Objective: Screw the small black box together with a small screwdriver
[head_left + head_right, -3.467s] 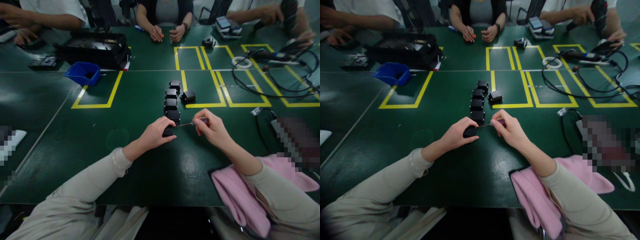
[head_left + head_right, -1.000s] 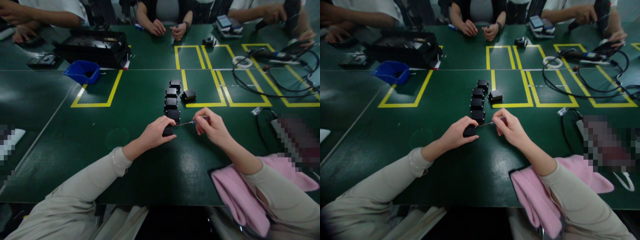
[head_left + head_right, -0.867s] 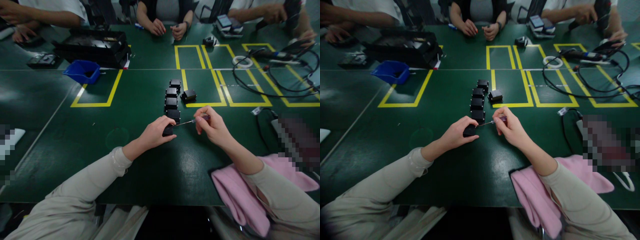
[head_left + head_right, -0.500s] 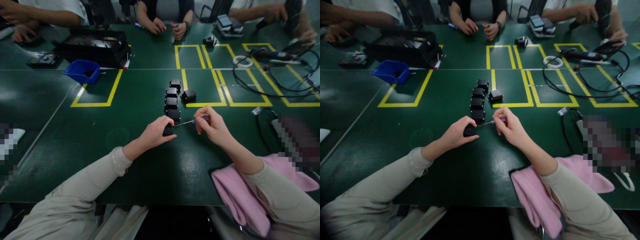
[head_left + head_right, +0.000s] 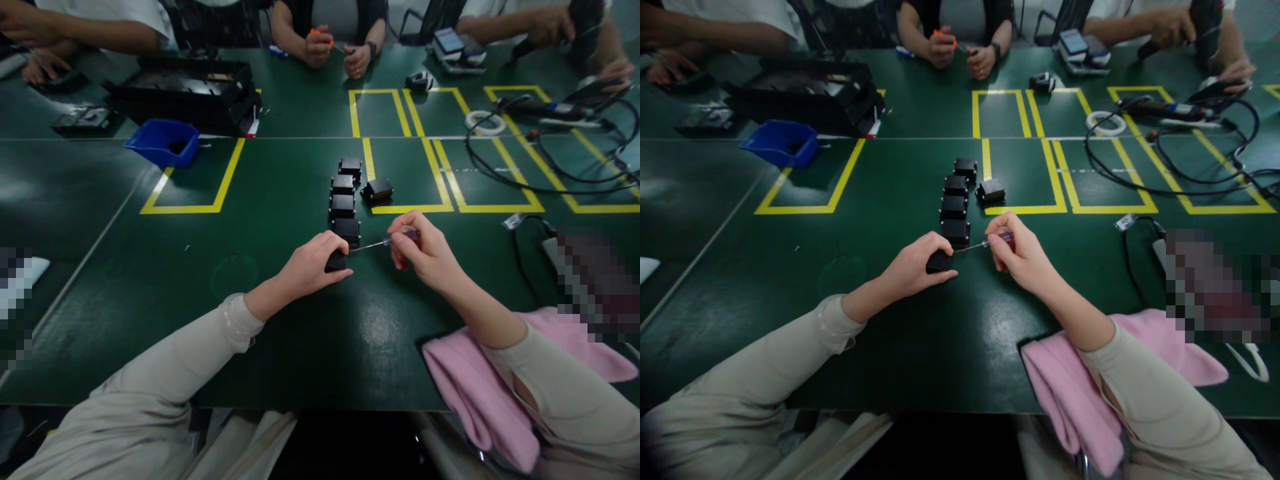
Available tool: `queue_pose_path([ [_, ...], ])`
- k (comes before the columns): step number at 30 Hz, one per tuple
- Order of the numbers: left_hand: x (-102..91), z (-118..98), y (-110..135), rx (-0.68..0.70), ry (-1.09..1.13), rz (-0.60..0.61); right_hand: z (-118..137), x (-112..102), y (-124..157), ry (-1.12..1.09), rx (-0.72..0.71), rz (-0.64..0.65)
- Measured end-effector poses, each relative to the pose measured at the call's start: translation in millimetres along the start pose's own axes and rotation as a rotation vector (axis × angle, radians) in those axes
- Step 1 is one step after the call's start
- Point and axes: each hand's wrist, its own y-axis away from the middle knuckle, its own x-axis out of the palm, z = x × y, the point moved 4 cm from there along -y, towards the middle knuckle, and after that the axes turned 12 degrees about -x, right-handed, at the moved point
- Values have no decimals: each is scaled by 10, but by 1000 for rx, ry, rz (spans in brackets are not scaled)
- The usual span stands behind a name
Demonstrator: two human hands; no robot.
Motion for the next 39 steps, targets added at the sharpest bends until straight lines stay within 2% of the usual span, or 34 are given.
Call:
queue_pose_path([
  [25, 5, 1, 3, 19, 9, 2, 29, -12, -26, 87, -5, 23],
  [39, -13, -25, -2, 22, 12, 2, 15, -14, -27, 50, 10, 5],
])
